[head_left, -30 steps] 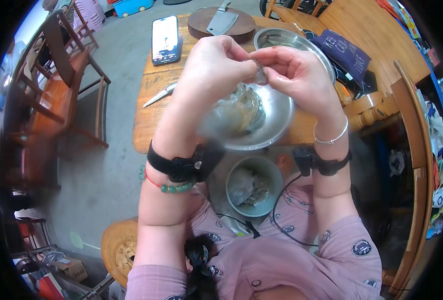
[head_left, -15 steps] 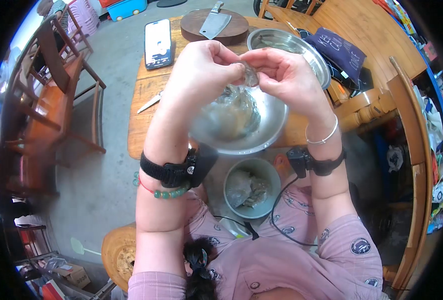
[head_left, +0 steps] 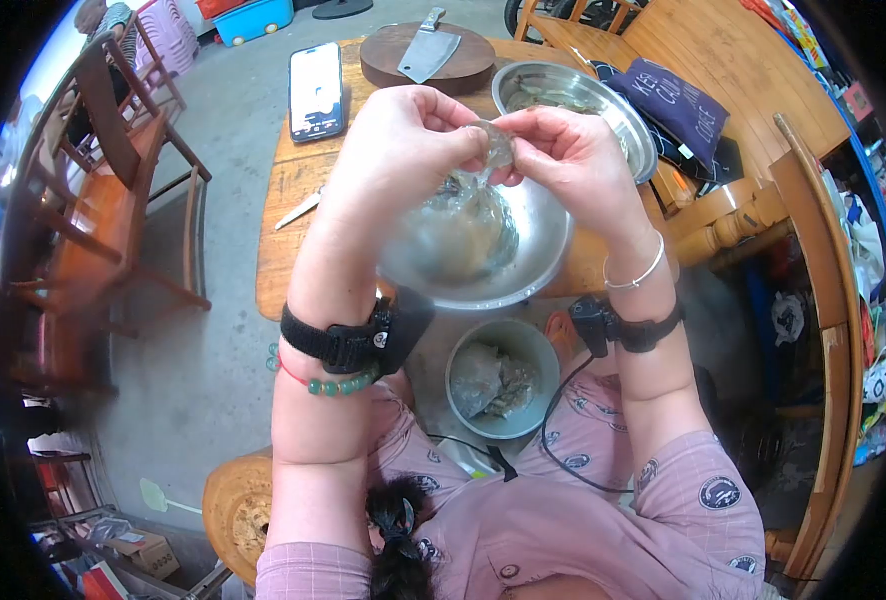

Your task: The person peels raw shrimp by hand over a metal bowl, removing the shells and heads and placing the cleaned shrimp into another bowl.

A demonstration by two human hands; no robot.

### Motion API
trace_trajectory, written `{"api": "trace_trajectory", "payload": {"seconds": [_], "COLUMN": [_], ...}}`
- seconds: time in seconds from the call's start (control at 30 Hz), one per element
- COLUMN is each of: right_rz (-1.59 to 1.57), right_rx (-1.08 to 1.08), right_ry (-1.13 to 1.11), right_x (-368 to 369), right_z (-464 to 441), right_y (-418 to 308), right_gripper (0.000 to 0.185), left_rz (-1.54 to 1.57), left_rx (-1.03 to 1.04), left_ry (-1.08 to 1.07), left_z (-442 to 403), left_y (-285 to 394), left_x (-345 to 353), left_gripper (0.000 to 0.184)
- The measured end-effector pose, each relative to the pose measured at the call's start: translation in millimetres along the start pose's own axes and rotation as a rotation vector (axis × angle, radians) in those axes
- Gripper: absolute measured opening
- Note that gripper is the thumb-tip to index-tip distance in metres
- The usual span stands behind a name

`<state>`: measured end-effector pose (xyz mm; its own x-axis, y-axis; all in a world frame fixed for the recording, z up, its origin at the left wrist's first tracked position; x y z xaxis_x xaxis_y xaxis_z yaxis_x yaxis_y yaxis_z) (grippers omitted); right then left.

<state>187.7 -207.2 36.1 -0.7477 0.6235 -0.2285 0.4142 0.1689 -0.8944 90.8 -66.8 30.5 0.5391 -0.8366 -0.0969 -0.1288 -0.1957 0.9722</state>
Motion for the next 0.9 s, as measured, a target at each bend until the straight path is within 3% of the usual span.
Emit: {"api": "trace_trajectory", "payload": {"seconds": [0.47, 0.57, 0.63, 0.67, 0.73, 0.9], "right_rz": [0.093, 0.227, 0.47, 0.468, 0.713, 0.69], "right_rx": [0.043, -0.036, -0.349, -0.346, -0.576, -0.53], "right_ry": [0.0, -0.004, 0.067, 0.065, 0.104, 0.114], "right_x": [2, 4, 6, 6, 8, 4], "right_z": [3, 7, 7, 6, 7, 5], "right_y": [-7, -9, -12, -11, -18, -15], "right_gripper": [0.021, 0.019, 0.016, 0.016, 0.015, 0.014], "left_rz": [-0.121, -0.191, -0.211, -0.234, -0.255, -0.273], "left_rx": [0.055, 0.096, 0.076, 0.061, 0.063, 0.094], "left_ry": [0.016, 0.041, 0.051, 0.06, 0.067, 0.065], "left_z": [2, 3, 5, 6, 8, 10], "left_y": [0, 0, 2, 2, 4, 6], "left_x": [7, 9, 11, 12, 14, 16], "left_gripper": [0.018, 0.019, 0.019, 0.019, 0.019, 0.018]}}
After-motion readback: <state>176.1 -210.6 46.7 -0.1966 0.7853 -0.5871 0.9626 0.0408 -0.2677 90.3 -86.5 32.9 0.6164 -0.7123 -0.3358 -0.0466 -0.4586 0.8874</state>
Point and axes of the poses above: each hand's wrist, its own z-axis away from the middle knuckle, its own x-axis out of the palm, y = z × x, the point moved 4 cm from there along -z, towards the middle knuckle, and after that the axes turned 9 degrees about y, right-handed, at the moved point
